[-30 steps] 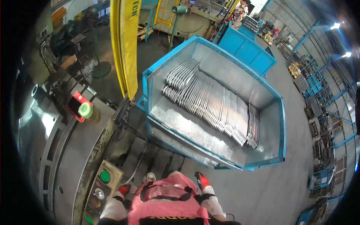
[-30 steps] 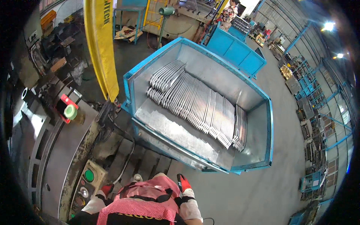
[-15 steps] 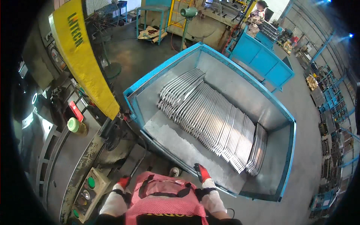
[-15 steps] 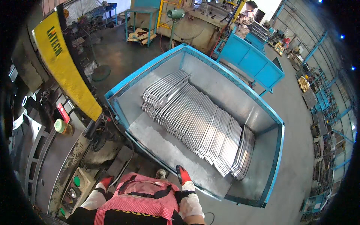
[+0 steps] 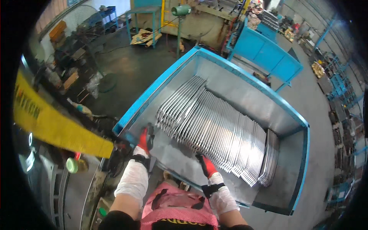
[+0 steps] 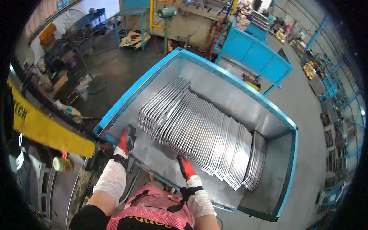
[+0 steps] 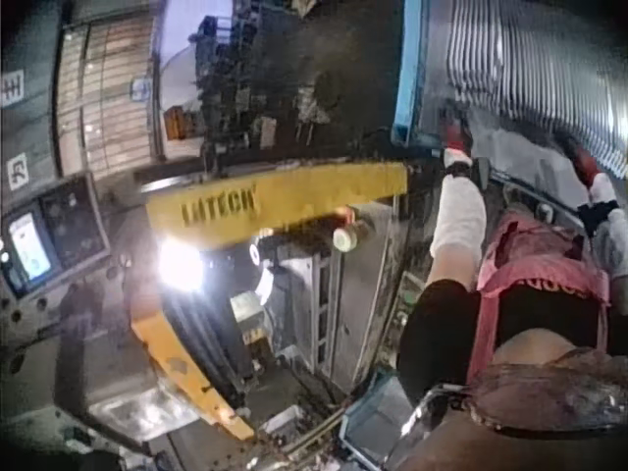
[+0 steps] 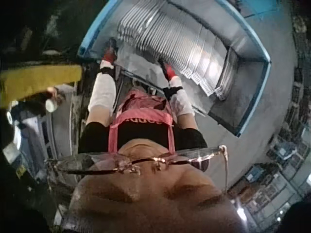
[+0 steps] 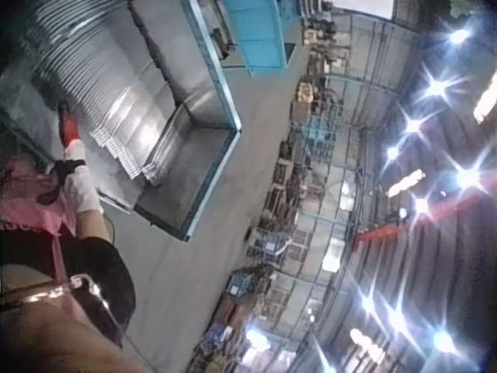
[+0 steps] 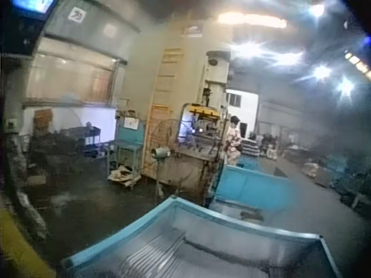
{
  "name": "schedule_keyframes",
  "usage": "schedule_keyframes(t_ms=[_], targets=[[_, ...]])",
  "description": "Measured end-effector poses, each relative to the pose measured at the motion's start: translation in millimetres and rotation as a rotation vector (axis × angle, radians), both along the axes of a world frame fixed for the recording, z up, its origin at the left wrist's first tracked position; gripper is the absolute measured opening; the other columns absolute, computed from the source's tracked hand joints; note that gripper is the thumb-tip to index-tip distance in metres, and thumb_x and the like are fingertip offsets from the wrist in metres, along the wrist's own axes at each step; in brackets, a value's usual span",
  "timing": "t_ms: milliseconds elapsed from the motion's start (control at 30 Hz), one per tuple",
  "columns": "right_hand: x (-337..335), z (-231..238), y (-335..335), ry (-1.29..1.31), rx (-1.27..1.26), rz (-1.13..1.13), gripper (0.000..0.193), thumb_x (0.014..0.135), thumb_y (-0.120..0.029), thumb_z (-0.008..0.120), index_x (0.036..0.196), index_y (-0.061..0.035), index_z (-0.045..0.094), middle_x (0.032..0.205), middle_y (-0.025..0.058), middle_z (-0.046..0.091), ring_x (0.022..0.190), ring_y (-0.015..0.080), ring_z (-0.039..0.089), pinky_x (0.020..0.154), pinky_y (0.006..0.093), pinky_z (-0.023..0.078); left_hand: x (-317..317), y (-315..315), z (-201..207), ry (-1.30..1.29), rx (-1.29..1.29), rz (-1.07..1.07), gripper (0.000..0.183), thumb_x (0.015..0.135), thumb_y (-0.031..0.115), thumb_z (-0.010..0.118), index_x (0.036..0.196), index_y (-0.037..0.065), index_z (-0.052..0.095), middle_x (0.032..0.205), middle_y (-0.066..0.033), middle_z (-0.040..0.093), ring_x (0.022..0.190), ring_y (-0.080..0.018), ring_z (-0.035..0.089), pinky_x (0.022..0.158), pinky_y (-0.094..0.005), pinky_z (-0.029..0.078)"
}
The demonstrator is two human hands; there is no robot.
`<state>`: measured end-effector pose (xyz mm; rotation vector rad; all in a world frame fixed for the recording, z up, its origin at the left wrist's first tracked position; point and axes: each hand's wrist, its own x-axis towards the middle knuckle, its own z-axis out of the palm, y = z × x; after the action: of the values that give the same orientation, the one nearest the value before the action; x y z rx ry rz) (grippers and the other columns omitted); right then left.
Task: Operating a large metal press to shape metal components and stacking them in a bin.
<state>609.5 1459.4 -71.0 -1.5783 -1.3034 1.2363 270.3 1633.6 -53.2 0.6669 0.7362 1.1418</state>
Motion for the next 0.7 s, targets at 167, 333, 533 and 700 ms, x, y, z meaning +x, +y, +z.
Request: schedule_keyframes(t_ms=[167, 333, 533, 700], targets=[[-12.3, 50.2, 89.1, 0.204, -0.035, -0.105, 0.056, 0.093, -0.044, 0.038, 0.130, -0.0015, 0.041, 0.125, 0.0094, 0.050, 0.112, 0.0189, 0.048, 0.094, 0.0305, 0.038, 63.7, 54.0, 18.4, -0.275, -0.185, 0.069, 0.041, 0.090, 0.042, 0.046, 0.124, 0.018, 0.050, 0.118, 0.0004, 0.054, 0.103, -0.0160, 0.051, 0.090, -0.0320, 0.038], [-3.1, -1.5, 193.1, 0.063, 0.300, -0.152, 0.060, 0.092, -0.047, 0.041, 0.132, -0.0021, 0.037, 0.125, 0.0096, 0.049, 0.113, 0.0184, 0.046, 0.094, 0.0312, 0.038, 72.9, 59.6, 12.8, 0.072, 0.073, 0.166, 0.048, 0.090, 0.034, 0.049, 0.131, 0.009, 0.043, 0.124, -0.0060, 0.051, 0.112, -0.0213, 0.048, 0.096, -0.0342, 0.038], [-3.2, -77.8, 294.7, 0.294, 0.224, -0.407, 0.056, 0.093, -0.047, 0.036, 0.131, -0.0062, 0.037, 0.100, 0.0066, 0.057, 0.083, 0.0193, 0.054, 0.074, 0.0335, 0.043, 67.9, 82.7, 59.0, 1.286, 0.048, -0.140, 0.054, 0.086, 0.043, 0.051, 0.123, 0.004, 0.048, 0.109, -0.0164, 0.057, 0.098, -0.0310, 0.055, 0.085, -0.0415, 0.043], [-29.4, -2.8, 285.5, 0.716, -0.180, -0.376, 0.052, 0.093, -0.045, 0.039, 0.133, -0.0118, 0.038, 0.081, -0.0023, 0.050, 0.065, 0.0094, 0.040, 0.060, 0.0264, 0.037, 81.7, 137.8, 87.5, 1.313, 0.129, -0.267, 0.078, 0.082, 0.055, 0.050, 0.133, -0.002, 0.033, 0.127, -0.0271, 0.044, 0.113, -0.0377, 0.047, 0.095, -0.0403, 0.037]])
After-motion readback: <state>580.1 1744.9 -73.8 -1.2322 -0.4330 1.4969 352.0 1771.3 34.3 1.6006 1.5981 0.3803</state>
